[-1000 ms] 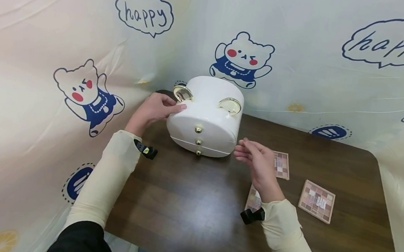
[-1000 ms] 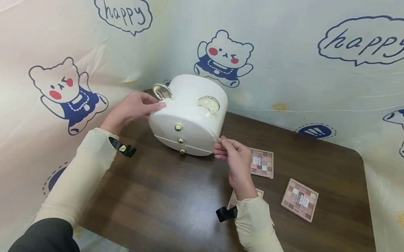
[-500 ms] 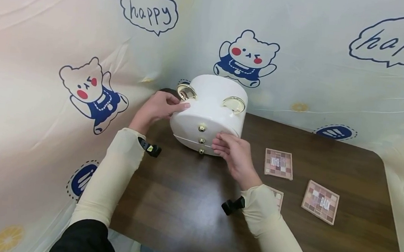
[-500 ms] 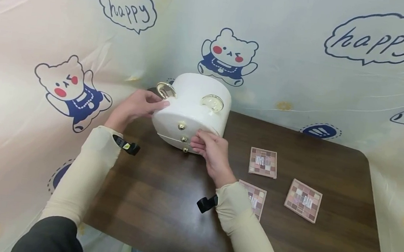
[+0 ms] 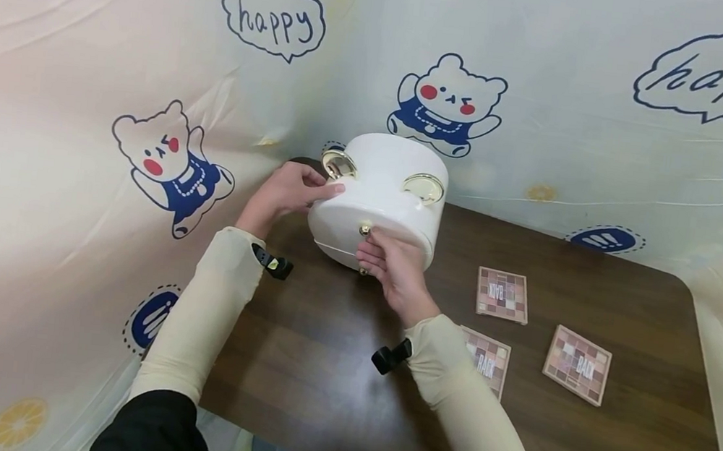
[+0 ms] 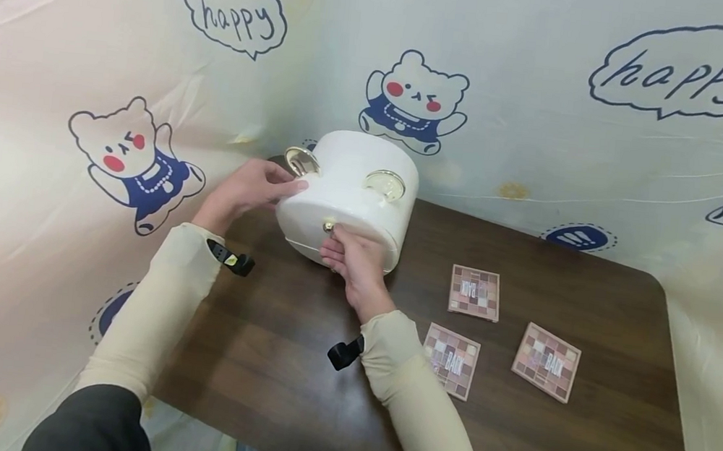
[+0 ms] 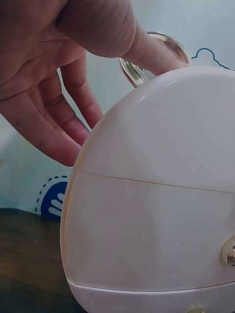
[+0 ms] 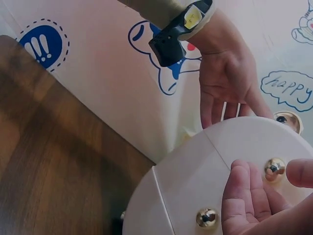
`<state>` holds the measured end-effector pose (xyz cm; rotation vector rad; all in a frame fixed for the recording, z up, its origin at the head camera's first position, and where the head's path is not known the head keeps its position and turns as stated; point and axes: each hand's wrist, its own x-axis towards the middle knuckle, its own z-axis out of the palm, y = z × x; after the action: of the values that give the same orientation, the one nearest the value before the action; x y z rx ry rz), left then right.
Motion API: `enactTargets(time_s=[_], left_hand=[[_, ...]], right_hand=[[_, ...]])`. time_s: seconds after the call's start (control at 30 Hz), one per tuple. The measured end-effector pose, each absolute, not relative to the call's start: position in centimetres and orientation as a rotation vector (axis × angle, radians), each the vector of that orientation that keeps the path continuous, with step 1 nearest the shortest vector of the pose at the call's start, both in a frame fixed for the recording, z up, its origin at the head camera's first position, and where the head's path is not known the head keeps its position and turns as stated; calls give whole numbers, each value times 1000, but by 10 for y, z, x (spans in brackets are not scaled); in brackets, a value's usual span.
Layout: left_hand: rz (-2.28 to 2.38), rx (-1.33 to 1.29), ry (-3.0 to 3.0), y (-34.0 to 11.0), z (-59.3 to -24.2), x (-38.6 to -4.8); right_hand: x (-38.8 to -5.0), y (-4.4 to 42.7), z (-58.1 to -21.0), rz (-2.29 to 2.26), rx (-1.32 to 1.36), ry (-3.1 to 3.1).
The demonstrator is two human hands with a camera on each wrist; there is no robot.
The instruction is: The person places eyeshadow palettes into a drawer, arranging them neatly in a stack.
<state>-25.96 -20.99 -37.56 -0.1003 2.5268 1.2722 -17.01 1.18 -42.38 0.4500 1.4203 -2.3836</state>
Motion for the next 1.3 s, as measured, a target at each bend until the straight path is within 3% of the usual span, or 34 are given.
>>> enactTargets(time_s=[0.57,1.3], left_hand=[[1237,-100,2544,-208,-377,-260],[1186,-118,2562,-211,-377,-258]], right_hand=[[-171,4,-424,-2389,445,1402],[-133,1,-427,-2398,415,1341]])
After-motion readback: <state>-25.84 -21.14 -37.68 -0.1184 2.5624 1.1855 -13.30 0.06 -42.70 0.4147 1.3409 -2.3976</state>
